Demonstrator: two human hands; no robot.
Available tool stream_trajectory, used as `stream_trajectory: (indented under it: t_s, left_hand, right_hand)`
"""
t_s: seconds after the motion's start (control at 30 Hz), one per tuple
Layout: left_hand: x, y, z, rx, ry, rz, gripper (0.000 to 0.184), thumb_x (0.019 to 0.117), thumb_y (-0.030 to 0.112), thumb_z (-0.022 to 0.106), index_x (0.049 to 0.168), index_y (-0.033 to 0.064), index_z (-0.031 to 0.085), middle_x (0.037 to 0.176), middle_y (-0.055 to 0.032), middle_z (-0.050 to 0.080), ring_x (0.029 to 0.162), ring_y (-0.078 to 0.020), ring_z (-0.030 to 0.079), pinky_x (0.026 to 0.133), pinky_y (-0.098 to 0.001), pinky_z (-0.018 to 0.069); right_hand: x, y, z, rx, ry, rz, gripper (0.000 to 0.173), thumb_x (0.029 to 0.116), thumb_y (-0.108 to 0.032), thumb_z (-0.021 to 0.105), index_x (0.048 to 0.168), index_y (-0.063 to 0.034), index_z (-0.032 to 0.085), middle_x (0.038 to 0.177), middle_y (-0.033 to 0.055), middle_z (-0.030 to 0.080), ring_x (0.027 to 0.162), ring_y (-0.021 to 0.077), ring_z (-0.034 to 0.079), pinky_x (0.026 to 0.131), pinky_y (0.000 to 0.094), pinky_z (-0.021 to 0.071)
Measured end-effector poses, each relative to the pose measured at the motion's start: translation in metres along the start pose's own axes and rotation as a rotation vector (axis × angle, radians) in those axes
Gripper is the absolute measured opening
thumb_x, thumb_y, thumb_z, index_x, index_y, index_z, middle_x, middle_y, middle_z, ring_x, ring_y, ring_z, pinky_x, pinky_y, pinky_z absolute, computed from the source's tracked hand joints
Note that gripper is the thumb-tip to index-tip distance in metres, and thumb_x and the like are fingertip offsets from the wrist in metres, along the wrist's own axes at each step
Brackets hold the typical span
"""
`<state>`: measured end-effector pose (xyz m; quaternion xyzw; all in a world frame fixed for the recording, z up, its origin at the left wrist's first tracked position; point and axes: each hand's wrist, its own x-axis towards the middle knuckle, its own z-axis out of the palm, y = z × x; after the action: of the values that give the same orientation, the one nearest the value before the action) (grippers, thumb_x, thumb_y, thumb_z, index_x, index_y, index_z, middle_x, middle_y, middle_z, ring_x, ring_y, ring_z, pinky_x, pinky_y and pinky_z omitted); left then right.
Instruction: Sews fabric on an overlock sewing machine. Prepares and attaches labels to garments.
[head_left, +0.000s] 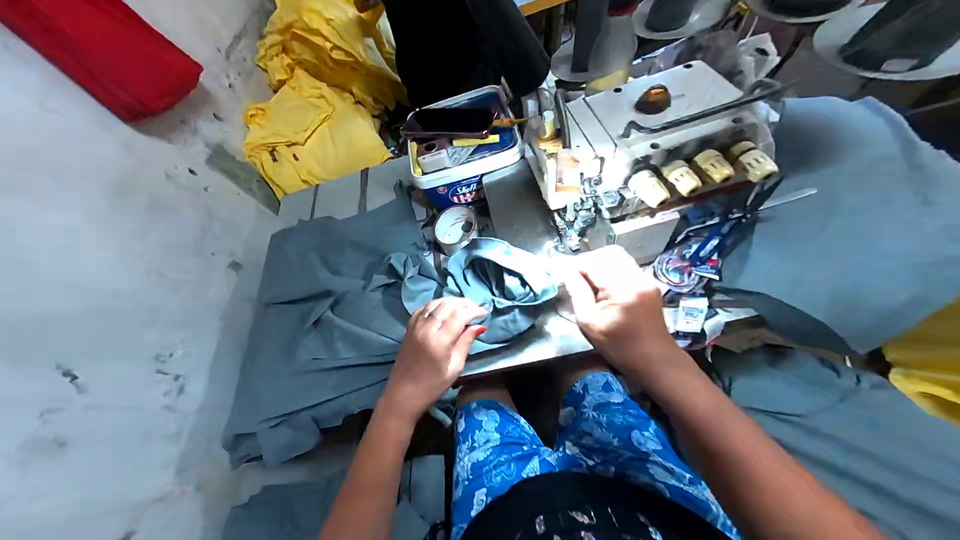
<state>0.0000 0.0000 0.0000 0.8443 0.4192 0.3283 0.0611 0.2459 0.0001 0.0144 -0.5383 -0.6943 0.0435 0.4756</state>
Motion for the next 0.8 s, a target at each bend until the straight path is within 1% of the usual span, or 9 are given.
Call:
stream_trajectory:
  t_s: [0.17,0.27,0.3,0.37,0.43,0.53,0.6,0.7,0.8]
  left_hand:
    - [0.037,-0.024,0.021,0.147,-0.350,0.043,0.035,0.1011,0.032,0.058,0.117,0.0056,0.074,0.120,-0.0145,0.072,0.124,-0.0337,0.062,0.101,-0.0579,0.0454]
    - [0.043,-0.028,0.020,0.082,-0.431,0.061,0.029,0.1000,0.026,0.056,0.104,0.0037,0.074,0.115,-0.0137,0.073,0.123,-0.0321,0.063,0.105,-0.0588,0.0417]
    - [0.043,-0.029,0.015,0.066,-0.404,0.079,0.027,0.0993,0.025,0.056,0.099,0.0034,0.073,0.106,-0.0130,0.075,0.114,-0.0307,0.068,0.103,-0.0580,0.0441]
    - [0.039,-0.035,0.000,0.075,-0.317,0.122,0.028,0.0990,0.027,0.057,0.095,0.0040,0.072,0.085,-0.0099,0.073,0.083,-0.0260,0.072,0.087,-0.0524,0.0513]
    - [0.033,-0.041,-0.022,0.118,-0.245,0.127,0.035,0.1008,0.036,0.056,0.099,0.0069,0.075,0.078,-0.0078,0.073,0.069,-0.0233,0.069,0.071,-0.0477,0.0532]
    - [0.027,-0.036,-0.050,0.159,-0.252,0.128,0.036,0.1037,0.035,0.052,0.109,0.0103,0.077,0.087,-0.0091,0.076,0.073,-0.0249,0.072,0.068,-0.0458,0.0556]
    - [0.027,-0.030,-0.057,0.198,-0.269,0.171,0.033,0.1044,0.031,0.051,0.104,0.0107,0.077,0.085,-0.0096,0.073,0.072,-0.0253,0.070,0.063,-0.0427,0.0543]
    - [0.029,-0.021,-0.056,0.285,-0.290,0.254,0.030,0.1046,0.024,0.049,0.099,0.0096,0.074,0.102,-0.0088,0.077,0.084,-0.0236,0.074,0.075,-0.0458,0.0530]
    - [0.040,0.002,-0.048,0.226,-0.330,0.340,0.025,0.1034,0.017,0.050,0.101,0.0087,0.073,0.085,-0.0067,0.074,0.079,-0.0207,0.073,0.090,-0.0482,0.0531]
  right_hand:
    - [0.009,0.006,0.033,-0.150,-0.188,0.133,0.033,0.0969,-0.031,0.063,0.097,-0.0014,0.075,0.094,0.0201,0.069,0.093,0.0404,0.069,0.069,0.0572,0.0533]
    - [0.010,0.011,0.033,-0.082,-0.174,0.132,0.024,0.0970,-0.023,0.064,0.091,-0.0031,0.076,0.088,0.0152,0.069,0.087,0.0347,0.069,0.068,0.0537,0.0529]
    - [0.010,0.014,0.032,-0.027,-0.158,0.135,0.022,0.0968,-0.020,0.064,0.091,-0.0021,0.075,0.088,0.0148,0.070,0.086,0.0323,0.069,0.071,0.0519,0.0544]
    - [0.008,0.023,0.032,0.070,-0.091,0.112,0.018,0.0952,-0.014,0.065,0.091,-0.0002,0.076,0.085,0.0131,0.069,0.080,0.0254,0.069,0.072,0.0430,0.0570]
    - [0.007,0.024,0.026,0.114,-0.057,0.124,0.015,0.0933,-0.011,0.067,0.092,0.0009,0.076,0.082,0.0119,0.069,0.072,0.0197,0.066,0.069,0.0348,0.0558]
    - [0.002,0.024,0.022,0.179,-0.057,0.149,0.015,0.0926,-0.009,0.067,0.098,0.0015,0.076,0.086,0.0124,0.073,0.072,0.0148,0.067,0.069,0.0287,0.0560]
    - [-0.002,0.027,0.024,0.223,-0.052,0.133,0.017,0.0926,-0.009,0.066,0.102,0.0011,0.076,0.091,0.0124,0.074,0.077,0.0142,0.070,0.073,0.0278,0.0575]
    - [-0.004,0.029,0.024,0.260,-0.066,0.109,0.019,0.0939,-0.010,0.066,0.106,-0.0004,0.078,0.096,0.0126,0.075,0.085,0.0145,0.072,0.079,0.0281,0.0585]
    - [-0.006,0.032,0.025,0.310,-0.070,0.067,0.017,0.0943,-0.012,0.066,0.100,-0.0021,0.078,0.096,0.0105,0.075,0.088,0.0113,0.071,0.082,0.0250,0.0575]
